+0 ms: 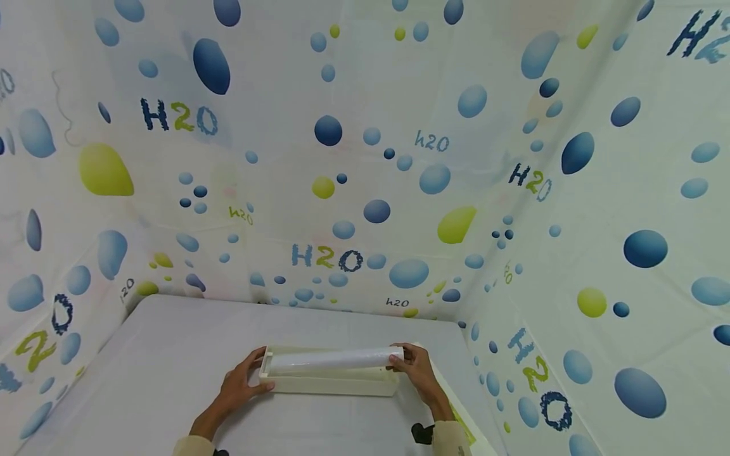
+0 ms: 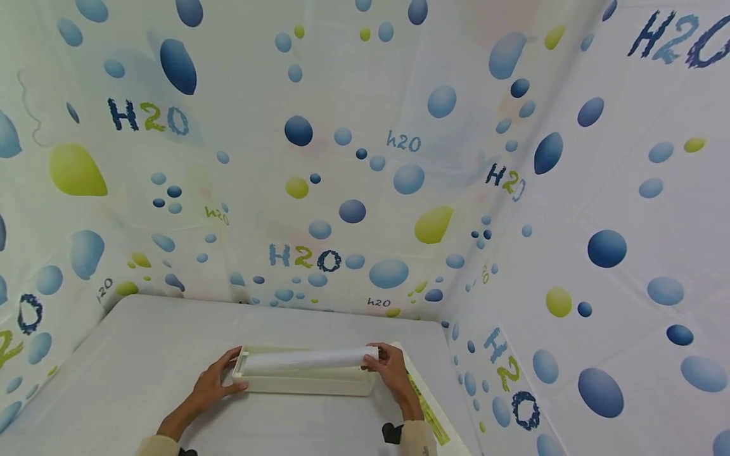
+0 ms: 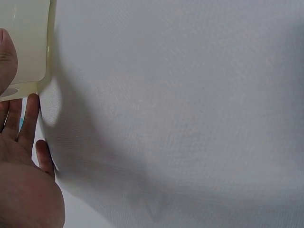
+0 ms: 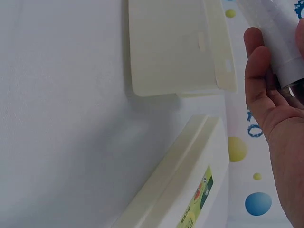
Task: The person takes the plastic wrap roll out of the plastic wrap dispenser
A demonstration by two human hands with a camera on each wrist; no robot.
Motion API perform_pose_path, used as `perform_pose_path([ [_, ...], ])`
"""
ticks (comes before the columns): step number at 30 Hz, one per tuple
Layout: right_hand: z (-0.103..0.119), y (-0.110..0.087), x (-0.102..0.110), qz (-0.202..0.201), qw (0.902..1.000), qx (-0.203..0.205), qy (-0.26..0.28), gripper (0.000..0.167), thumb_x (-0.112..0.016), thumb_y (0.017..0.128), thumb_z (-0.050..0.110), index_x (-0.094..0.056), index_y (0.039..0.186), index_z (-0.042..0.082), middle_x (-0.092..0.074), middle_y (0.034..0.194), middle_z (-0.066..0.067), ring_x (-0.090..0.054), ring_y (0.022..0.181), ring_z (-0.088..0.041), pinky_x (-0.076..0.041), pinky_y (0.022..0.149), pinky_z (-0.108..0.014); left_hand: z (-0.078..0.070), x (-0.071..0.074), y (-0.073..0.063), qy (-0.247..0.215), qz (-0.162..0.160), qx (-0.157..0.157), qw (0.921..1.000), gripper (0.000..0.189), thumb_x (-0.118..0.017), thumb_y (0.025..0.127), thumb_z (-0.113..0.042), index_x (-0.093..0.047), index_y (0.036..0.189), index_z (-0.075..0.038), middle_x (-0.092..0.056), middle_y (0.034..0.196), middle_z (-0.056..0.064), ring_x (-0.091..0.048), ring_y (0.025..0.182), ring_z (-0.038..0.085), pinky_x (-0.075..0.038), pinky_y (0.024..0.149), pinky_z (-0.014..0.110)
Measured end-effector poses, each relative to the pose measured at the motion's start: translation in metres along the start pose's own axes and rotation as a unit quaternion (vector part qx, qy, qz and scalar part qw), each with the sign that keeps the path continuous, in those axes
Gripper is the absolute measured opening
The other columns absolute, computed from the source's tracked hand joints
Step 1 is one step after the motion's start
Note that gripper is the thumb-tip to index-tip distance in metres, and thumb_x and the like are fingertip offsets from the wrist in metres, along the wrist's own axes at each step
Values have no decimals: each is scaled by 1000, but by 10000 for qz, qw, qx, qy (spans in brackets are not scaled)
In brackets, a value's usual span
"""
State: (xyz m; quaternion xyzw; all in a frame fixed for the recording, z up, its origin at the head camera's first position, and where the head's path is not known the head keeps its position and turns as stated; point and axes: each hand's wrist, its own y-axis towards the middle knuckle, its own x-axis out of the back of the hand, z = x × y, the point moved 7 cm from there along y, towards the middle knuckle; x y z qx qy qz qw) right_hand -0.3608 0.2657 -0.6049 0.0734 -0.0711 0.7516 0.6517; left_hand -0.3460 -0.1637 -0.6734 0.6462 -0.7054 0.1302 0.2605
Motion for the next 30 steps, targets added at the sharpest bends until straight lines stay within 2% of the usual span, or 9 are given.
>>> perform_pose_path([
  [3, 2, 0, 2, -57, 10000, -9, 34, 46, -73, 104, 9, -60, 141, -16, -72, 126, -33, -81, 96, -22, -65, 86, -26, -1, 0, 0, -7, 0, 12, 10000, 93, -97, 82, -28, -50, 157, 0, -64, 152, 29, -63, 137, 54, -40, 112, 84],
  [9, 9, 3, 4, -150, 9997, -123, 113, 45, -70, 106, 6, -57, 143, -16, -68, 133, -38, -78, 94, -16, -65, 86, -25, 1, 0, 1, -28, -56, -86, 9999, 93, -96, 82, -30, -50, 156, 0, -65, 149, 30, -63, 135, 55, -39, 110, 86],
  [17, 17, 17, 4, -189, 9996, -112, 171, 45, -71, 106, 11, -59, 143, -12, -70, 133, -32, -79, 98, -21, -65, 90, -26, 4, 0, -1, -5, -163, -215, 9996, 94, -97, 81, -31, -49, 156, -1, -65, 148, 31, -63, 132, 56, -40, 107, 87],
  [20, 19, 19, 6, -248, 9993, -151, 235, 45, -71, 106, 10, -59, 144, -12, -72, 131, -29, -79, 96, -19, -65, 89, -25, 4, 0, -1, -67, -128, -147, 9998, 94, -97, 81, -31, -50, 156, -1, -65, 149, 30, -63, 134, 56, -39, 109, 87],
  [24, 22, 21, 7, -320, 9988, -135, 340, 44, -71, 106, 10, -60, 142, -13, -75, 124, -23, -79, 92, -14, -65, 86, -24, 4, -1, 0, -117, -11, 117, 9999, 95, -97, 82, -31, -48, 158, -3, -62, 153, 29, -60, 139, 55, -35, 112, 86],
  [30, 21, 28, 8, -431, 9982, -195, 360, 42, -71, 106, 11, -62, 141, -10, -75, 128, -27, -78, 93, -15, -64, 87, -24, 2, -1, 0, -76, 82, 240, 9996, 96, -97, 82, -29, -47, 160, -3, -60, 156, 27, -59, 142, 53, -36, 115, 84],
])
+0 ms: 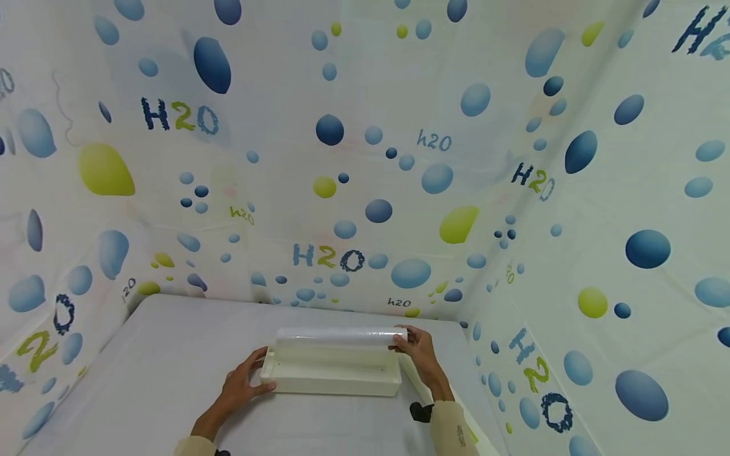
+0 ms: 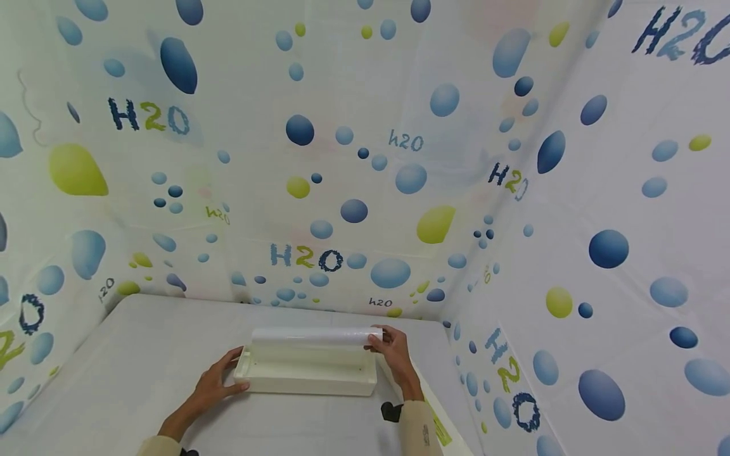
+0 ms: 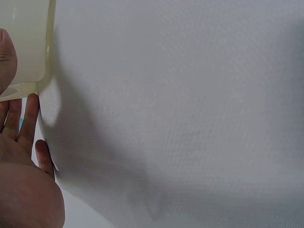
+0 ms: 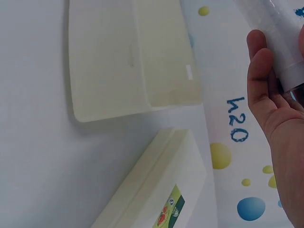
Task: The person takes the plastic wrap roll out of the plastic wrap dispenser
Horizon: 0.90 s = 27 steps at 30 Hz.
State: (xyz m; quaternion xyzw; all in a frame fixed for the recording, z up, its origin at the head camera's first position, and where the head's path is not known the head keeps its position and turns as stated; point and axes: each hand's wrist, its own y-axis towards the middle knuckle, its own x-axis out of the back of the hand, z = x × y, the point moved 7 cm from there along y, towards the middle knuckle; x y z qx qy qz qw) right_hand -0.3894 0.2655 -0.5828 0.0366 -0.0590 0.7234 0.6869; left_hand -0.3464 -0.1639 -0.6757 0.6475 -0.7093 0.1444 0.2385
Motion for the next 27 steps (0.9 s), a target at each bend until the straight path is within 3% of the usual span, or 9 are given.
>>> perform_pose_path([
  [13, 2, 21, -3, -255, 9995, -22, 180, 39, -70, 107, 8, -63, 140, -11, -72, 133, -32, -81, 94, -22, -67, 88, -28, 0, -1, 0, 46, 61, 33, 10000, 96, -97, 83, -29, -47, 160, -2, -60, 158, 26, -61, 140, 51, -35, 115, 85],
  [19, 0, 29, -7, -318, 9991, -20, 268, 40, -71, 106, 8, -62, 140, -11, -71, 134, -33, -82, 91, -22, -68, 93, -39, -1, 0, 1, 11, 42, 28, 10000, 96, -96, 83, -29, -47, 161, -2, -61, 156, 26, -61, 140, 51, -36, 114, 84],
  [27, -5, 35, -13, -325, 9987, -68, 388, 39, -70, 106, 5, -64, 142, -9, -78, 125, -22, -82, 88, -20, -65, 101, -52, 5, -4, 1, 62, -150, -79, 9998, 97, -97, 81, -35, -48, 159, -4, -61, 155, 27, -61, 138, 52, -38, 113, 84],
])
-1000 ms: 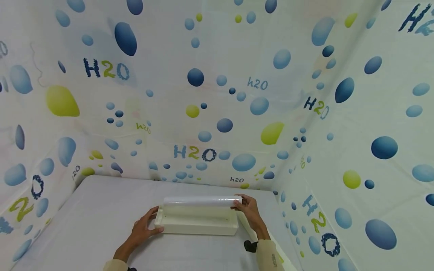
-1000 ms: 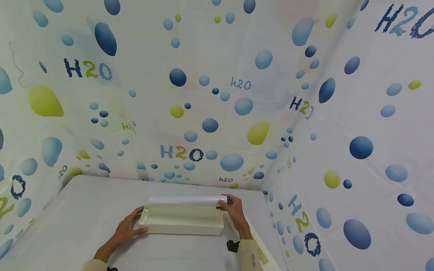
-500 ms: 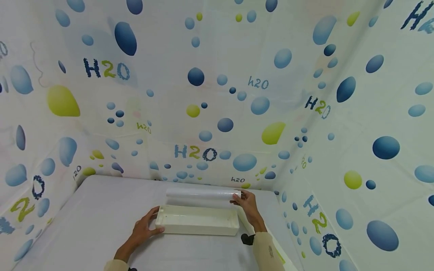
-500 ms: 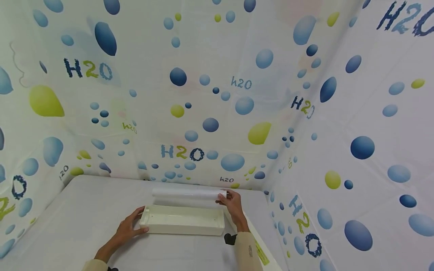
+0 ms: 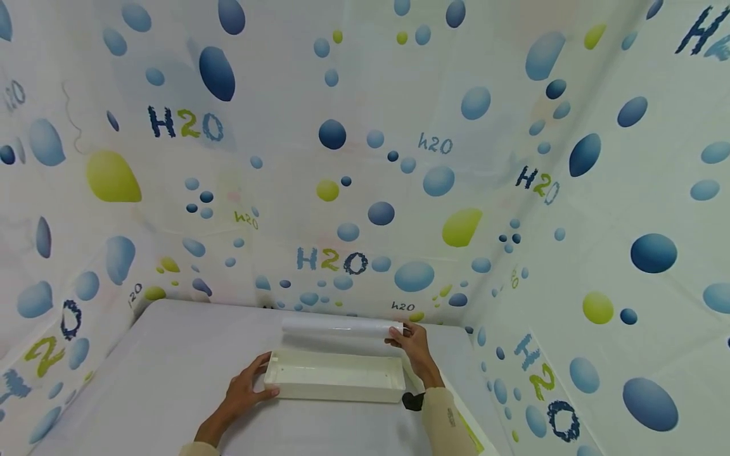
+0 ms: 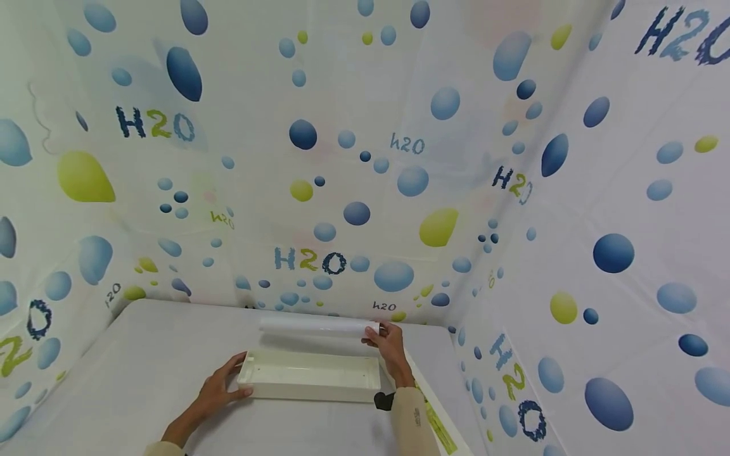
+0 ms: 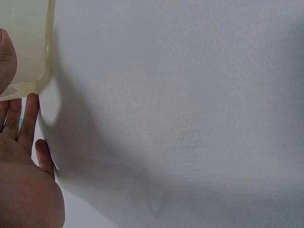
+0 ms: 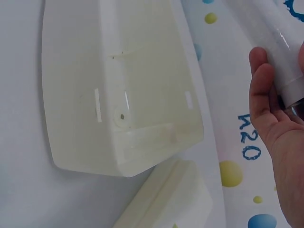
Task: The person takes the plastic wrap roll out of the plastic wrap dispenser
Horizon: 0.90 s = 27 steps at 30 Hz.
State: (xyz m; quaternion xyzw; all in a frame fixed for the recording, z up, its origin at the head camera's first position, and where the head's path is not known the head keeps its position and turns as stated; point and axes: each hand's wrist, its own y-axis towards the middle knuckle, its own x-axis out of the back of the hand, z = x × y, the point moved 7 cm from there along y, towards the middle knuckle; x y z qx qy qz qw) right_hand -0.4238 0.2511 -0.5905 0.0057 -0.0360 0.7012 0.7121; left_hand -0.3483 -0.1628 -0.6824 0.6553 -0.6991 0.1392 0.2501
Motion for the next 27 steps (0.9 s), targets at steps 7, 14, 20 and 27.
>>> perform_pose_path([
  [7, -4, 6, -5, 137, 9999, 28, -53, 38, -70, 106, 6, -63, 139, -9, -79, 110, -13, -83, 87, -25, -68, 94, -45, 0, 3, -2, -118, 98, 159, 9998, 96, -97, 82, -31, -48, 159, -2, -62, 155, 28, -59, 141, 54, -32, 113, 85],
  [14, -8, 6, -9, 188, 9998, -42, -69, 35, -70, 105, 3, -62, 135, -12, -74, 117, -24, -82, 92, -35, -68, 93, -45, 0, 2, -2, -74, 140, 199, 9997, 95, -96, 82, -30, -48, 159, -2, -61, 157, 26, -61, 140, 52, -36, 111, 82],
  [20, -9, 8, -9, 247, 9996, -41, -164, 35, -69, 105, 2, -61, 136, -12, -72, 121, -26, -81, 95, -38, -68, 94, -47, 0, 1, -2, -21, -9, -8, 10000, 95, -97, 80, -31, -50, 157, -2, -64, 153, 27, -65, 135, 50, -39, 106, 83],
  [27, -7, 17, -5, 697, 9955, 80, -629, 40, -68, 107, 6, -59, 142, -12, -71, 125, -33, -80, 104, -47, -67, 97, -50, -1, 3, -1, 43, -262, -224, 9994, 94, -97, 78, -36, -53, 154, -3, -67, 148, 27, -68, 131, 48, -42, 102, 81],
])
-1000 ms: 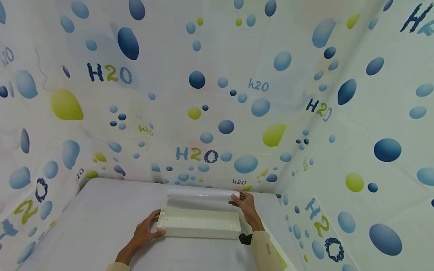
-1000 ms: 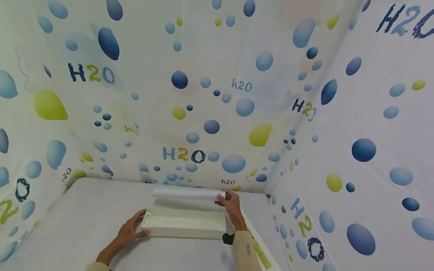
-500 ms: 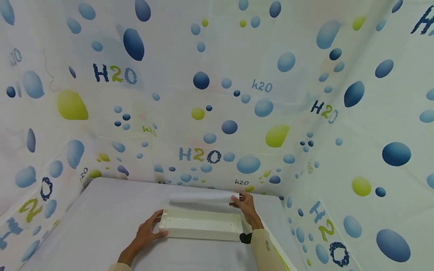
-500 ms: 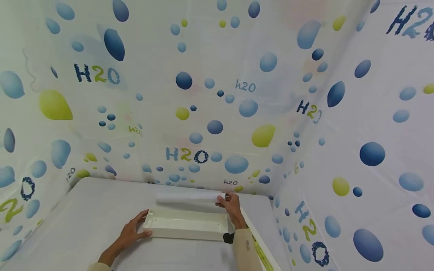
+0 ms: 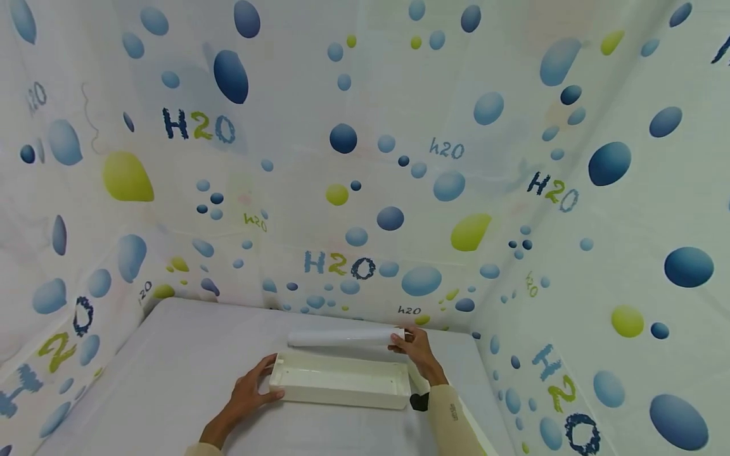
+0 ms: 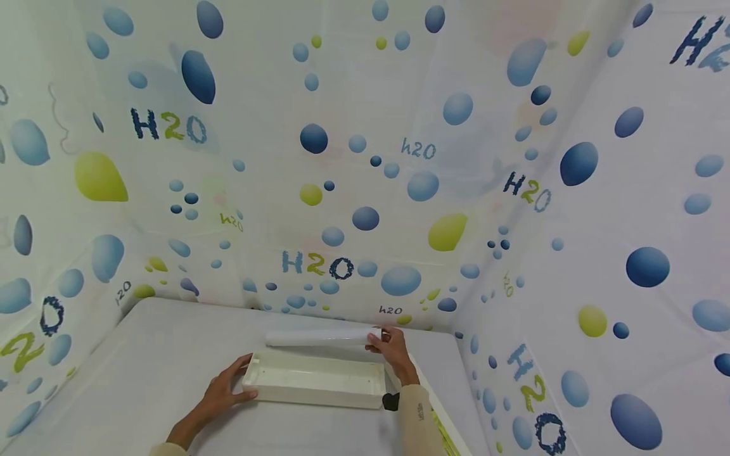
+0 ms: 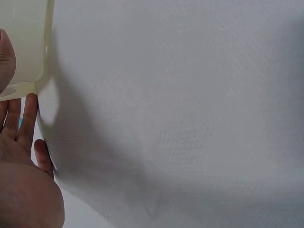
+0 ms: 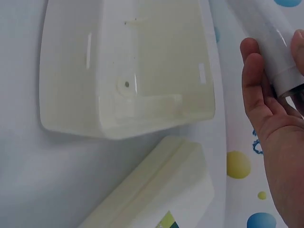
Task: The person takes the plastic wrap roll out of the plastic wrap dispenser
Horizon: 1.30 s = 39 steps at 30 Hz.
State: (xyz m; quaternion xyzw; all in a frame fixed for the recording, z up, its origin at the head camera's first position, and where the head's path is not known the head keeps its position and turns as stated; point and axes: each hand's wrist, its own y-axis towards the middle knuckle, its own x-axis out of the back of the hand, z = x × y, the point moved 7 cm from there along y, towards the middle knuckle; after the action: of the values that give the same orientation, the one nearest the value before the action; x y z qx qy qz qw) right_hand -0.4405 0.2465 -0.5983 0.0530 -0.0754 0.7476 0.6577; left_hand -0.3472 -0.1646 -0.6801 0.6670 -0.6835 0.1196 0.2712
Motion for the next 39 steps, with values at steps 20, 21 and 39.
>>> perform_pose_path([
  [20, -2, 19, 5, -84, 9801, 97, -1982, 34, -79, 99, 5, -71, 131, -6, -72, 104, -20, -56, 82, -15, -47, 72, -24, -6, 8, 2, -77, -152, -45, 9998, 92, -99, 78, -30, -55, 154, -4, -68, 148, 24, -70, 130, 45, -43, 107, 81],
  [21, -2, 19, 5, -64, 9795, 97, -2011, 33, -78, 99, 4, -71, 130, -6, -71, 102, -21, -55, 81, -16, -46, 71, -24, -6, 8, 2, -114, -145, -48, 9998, 91, -99, 78, -30, -55, 154, -4, -68, 148, 25, -70, 130, 45, -42, 107, 82],
  [39, -44, 20, 10, 77, 9190, -10, -3941, 30, -89, 90, 16, -80, 117, 6, -78, 118, -14, -64, 117, -44, -44, 107, -75, -7, 1, -3, -175, 266, 423, 9986, 91, -97, 81, -31, -53, 157, -6, -67, 152, 22, -63, 138, 49, -36, 112, 85],
])
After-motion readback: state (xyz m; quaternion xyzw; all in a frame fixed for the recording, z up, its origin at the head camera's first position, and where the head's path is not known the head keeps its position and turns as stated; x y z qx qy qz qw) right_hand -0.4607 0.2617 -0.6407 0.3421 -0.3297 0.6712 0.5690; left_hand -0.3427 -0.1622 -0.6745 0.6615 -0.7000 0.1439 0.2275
